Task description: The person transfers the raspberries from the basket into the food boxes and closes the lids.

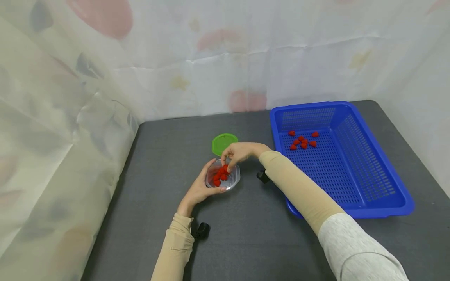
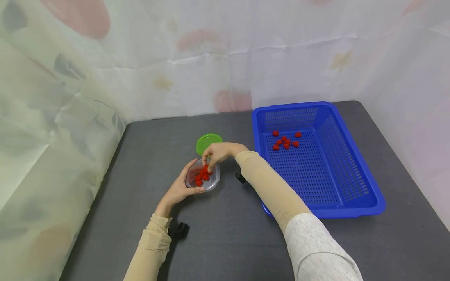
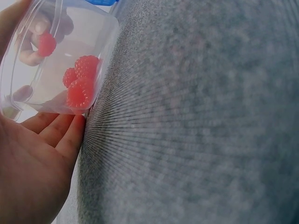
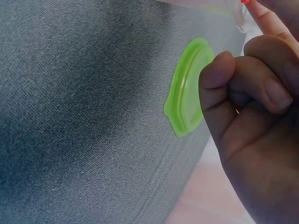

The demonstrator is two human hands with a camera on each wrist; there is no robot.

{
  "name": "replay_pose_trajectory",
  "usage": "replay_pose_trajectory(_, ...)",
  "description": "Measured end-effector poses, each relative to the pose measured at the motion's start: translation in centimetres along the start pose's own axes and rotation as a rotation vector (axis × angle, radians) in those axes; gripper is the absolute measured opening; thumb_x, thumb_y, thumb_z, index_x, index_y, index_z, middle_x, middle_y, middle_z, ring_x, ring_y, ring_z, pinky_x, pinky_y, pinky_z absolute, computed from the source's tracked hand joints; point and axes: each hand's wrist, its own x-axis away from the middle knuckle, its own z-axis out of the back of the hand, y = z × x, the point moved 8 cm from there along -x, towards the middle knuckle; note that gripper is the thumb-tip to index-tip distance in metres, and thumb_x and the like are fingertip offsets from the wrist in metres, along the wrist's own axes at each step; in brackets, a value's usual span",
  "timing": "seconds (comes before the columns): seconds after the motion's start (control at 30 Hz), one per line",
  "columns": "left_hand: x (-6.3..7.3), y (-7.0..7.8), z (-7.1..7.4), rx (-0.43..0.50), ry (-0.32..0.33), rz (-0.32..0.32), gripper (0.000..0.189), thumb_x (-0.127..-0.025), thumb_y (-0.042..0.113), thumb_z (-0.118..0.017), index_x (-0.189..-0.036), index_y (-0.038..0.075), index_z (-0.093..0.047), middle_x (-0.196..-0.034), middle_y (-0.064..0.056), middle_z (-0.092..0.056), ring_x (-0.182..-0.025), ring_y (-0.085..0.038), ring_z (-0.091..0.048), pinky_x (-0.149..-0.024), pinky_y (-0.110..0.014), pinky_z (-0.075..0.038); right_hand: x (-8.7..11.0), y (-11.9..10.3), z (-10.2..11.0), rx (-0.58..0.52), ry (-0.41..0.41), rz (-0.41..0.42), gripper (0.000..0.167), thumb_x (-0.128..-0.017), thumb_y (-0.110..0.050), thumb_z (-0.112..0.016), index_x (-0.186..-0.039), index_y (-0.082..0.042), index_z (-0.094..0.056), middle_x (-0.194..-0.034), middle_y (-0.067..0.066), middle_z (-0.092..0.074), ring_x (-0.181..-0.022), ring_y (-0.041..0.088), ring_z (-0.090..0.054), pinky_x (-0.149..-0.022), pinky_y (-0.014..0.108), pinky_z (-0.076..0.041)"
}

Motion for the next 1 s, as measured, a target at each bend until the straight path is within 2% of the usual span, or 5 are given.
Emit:
replay_pose_trajectory(0.13,0.0,0.0,0.1,-0.012,0.009,0.021,0.097,-0.073,0.022,-0.08,-0.148,0.025,-0.019,-0.148,-0.007,-0.035,-0.134,-0.03,-0.037,-0.11,-0.053,-0.026,0.0,-0.1,-0.1,0.025,0.0,0.004,0.026,-0.08,-0.015,-0.071,-0.105,-0.007,-0.067,-0.056,-0.005,-0.038,-0.048,0.008,-0.031,-0.051,0.021,-0.032)
replay_pose_trajectory(0.23,0.0,0.0,0.1,-0.012,0.009,0.006,0.098,-0.072,0.02,-0.08,-0.149,0.023,-0.019,-0.148,-0.007,-0.037,-0.133,-0.03,-0.038,-0.11,-0.052,-0.027,-0.1,0.0,-0.2,0.038,0.0,0.005,0.025,-0.079,-0.014,-0.072,-0.102,-0.008,-0.067,-0.06,-0.004,-0.04,-0.052,0.008,-0.032,-0.052,0.02,-0.032)
replay_pose_trajectory(0.47,-1.2,-2.8,0.0,-0.008,0.024,-0.057,0.099,-0.071,0.021,-0.081,-0.148,0.029,-0.019,-0.145,-0.002,-0.041,-0.132,-0.025,-0.042,-0.11,-0.052,-0.027,-0.2,0.1,-0.3,0.073,-0.004,-0.012,0.021,-0.08,-0.012,-0.072,-0.1,-0.012,-0.067,-0.066,-0.003,-0.041,-0.055,0.008,-0.034,-0.052,0.02,-0.032)
replay_pose_trajectory(0.7,-1.2,-2.7,0.0,0.01,0.025,-0.063,0.098,-0.071,0.023,-0.082,-0.147,0.029,-0.02,-0.143,0.0,-0.042,-0.131,-0.022,-0.043,-0.109,-0.049,-0.03,-0.1,0.2,-0.5,0.078,-0.016,-0.023,0.023,-0.08,-0.011,-0.071,-0.103,-0.012,-0.067,-0.064,-0.003,-0.041,-0.054,0.009,-0.034,-0.052,0.021,-0.033)
replay_pose_trajectory(1.0,-1.2,-3.0,-0.1,0.014,0.027,-0.055,0.099,-0.071,0.021,-0.082,-0.147,0.031,-0.019,-0.145,-0.002,-0.041,-0.132,-0.023,-0.041,-0.111,-0.05,-0.027,-0.2,0.3,-0.6,0.05,-0.027,-0.03,0.024,-0.081,-0.01,-0.07,-0.104,-0.01,-0.066,-0.061,-0.003,-0.04,-0.052,0.009,-0.034,-0.052,0.021,-0.033)
